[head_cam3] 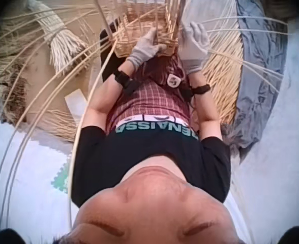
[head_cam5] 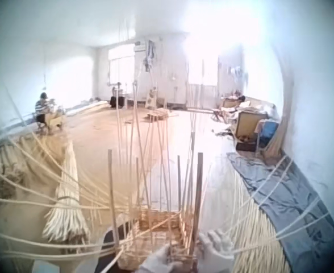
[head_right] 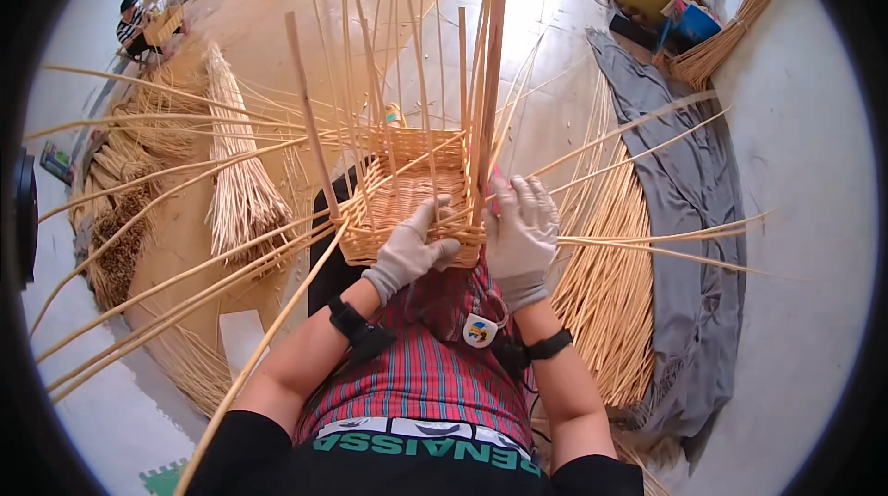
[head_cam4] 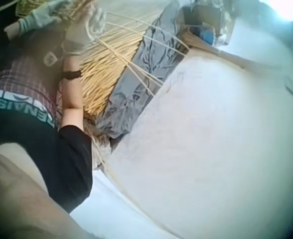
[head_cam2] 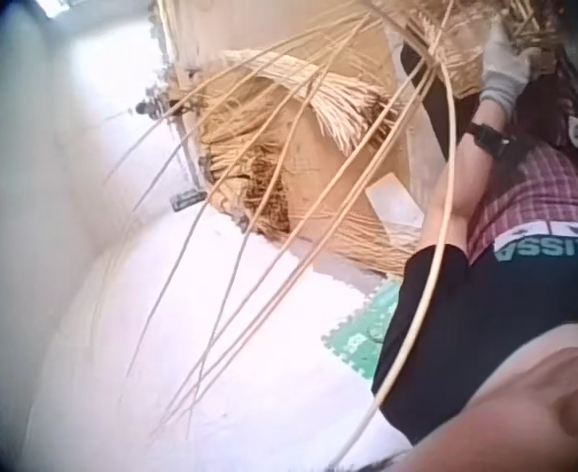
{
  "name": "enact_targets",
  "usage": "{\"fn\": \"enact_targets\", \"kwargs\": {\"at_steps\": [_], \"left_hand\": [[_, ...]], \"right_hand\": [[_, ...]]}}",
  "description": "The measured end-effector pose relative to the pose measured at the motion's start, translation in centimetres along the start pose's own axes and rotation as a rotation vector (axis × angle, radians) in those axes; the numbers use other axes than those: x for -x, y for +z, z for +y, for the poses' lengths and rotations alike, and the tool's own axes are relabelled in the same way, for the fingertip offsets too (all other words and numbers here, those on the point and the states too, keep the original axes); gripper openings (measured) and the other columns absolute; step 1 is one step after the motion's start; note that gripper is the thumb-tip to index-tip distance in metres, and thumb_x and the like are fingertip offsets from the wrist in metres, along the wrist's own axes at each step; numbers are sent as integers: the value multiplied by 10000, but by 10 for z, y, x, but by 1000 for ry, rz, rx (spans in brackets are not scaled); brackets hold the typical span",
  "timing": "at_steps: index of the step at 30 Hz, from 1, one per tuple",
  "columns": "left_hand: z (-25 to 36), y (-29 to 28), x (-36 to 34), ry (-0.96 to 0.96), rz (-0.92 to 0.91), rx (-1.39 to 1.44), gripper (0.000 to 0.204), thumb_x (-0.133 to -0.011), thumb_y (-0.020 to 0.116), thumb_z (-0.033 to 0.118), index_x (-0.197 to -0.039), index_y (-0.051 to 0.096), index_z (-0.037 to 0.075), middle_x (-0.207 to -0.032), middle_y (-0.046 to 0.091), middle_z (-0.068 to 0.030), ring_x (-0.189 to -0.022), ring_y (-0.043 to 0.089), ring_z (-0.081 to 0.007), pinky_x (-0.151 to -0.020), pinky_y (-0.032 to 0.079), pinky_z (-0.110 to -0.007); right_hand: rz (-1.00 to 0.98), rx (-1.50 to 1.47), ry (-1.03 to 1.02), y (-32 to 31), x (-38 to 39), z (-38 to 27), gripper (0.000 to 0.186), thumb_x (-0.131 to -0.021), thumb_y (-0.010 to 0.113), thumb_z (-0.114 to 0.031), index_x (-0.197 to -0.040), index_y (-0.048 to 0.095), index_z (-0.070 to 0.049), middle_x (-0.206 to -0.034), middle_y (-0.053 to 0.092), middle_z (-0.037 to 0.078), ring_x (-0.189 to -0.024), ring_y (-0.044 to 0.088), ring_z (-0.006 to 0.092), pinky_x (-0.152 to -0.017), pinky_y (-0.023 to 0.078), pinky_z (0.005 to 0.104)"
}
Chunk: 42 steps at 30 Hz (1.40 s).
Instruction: Weave a basket using long wooden strips.
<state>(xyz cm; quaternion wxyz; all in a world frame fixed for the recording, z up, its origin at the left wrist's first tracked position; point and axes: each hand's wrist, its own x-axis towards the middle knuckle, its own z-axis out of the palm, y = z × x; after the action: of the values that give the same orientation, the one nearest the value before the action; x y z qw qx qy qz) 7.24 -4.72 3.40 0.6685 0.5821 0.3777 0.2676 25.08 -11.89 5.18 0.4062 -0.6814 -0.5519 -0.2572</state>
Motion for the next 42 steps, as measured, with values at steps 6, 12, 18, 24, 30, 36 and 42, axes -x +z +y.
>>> {"fn": "enact_targets", "kwargs": {"at_steps": [6, 12, 18, 24, 30, 36, 42], "left_hand": [[-15, -15, 40, 367, 20, -86, 605, -963, 646, -1, -1509, 389, 48, -1368, 573, -120, -875, 670, -149, -700, 575, -277], [-21, -103, 104, 36, 704, 91, 241, -972, 678, 132, -1185, 614, 39, -947, 697, -76, -681, 685, -147, -501, 546, -241], [-3, -130, 85, 354, 672, -72, 203, -959, 724, 178, -1029, 618, 18, -795, 680, -57, -621, 670, -125, -483, 546, -226], [-31, -116, 134, 315, 556, -28, 183, -944, 697, 111, -1099, 679, 15, -905, 691, -82, -833, 680, -166, -756, 570, -282], [-14, -129, 122, 212, 345, -290, 416, -945, 657, 71, -1347, 564, 21, -1186, 667, -125, -1108, 652, -217, -942, 539, -332], [-12, -77, 42, 438, 529, 103, 636, -957, 663, 184, -1494, 352, 43, -1206, 618, -112, -1215, 572, -240, -1098, 431, -381], [-2, -92, 33, 331, 553, 377, 375, -1025, 475, 185, -1340, 523, -13, -896, 631, -73, -1084, 618, -241, -1036, 470, -392]], "right_hand": [[-458, 193, -33, 3, -11, 11, 227, -941, 607, -294, -827, 653, -103, -836, 678, 98, -850, 674, 313, -821, 503, 464], [-203, 131, -96, 18, -11, 9, 209, -925, 638, -276, -797, 622, -113, -813, 640, 82, -787, 638, 301, -766, 496, 448], [-48, -362, 304, -10, -13, -31, 122, -896, 670, -193, -982, 710, -116, -966, 695, 101, -953, 662, 313, -854, 519, 410], [-577, -1178, -552, -40, -26, -188, 399, -811, 746, -358, -1118, 695, -109, -1150, 667, 107, -1088, 649, 322, -898, 539, 426], [-1021, -1133, -658, -53, 31, -211, 431, -847, 675, -528, -791, 716, -103, -737, 684, 122, -744, 695, 349, -683, 548, 457], [-1056, -962, -559, -78, 34, -175, 409, -847, 692, -485, -702, 665, -103, -658, 641, 106, -689, 672, 343, -637, 535, 455], [-524, -1537, 560, -34, 13, -78, 388, -1001, 495, -392, -751, 523, -96, -628, 471, 22, -585, 492, 208, -600, 462, 362]]}}
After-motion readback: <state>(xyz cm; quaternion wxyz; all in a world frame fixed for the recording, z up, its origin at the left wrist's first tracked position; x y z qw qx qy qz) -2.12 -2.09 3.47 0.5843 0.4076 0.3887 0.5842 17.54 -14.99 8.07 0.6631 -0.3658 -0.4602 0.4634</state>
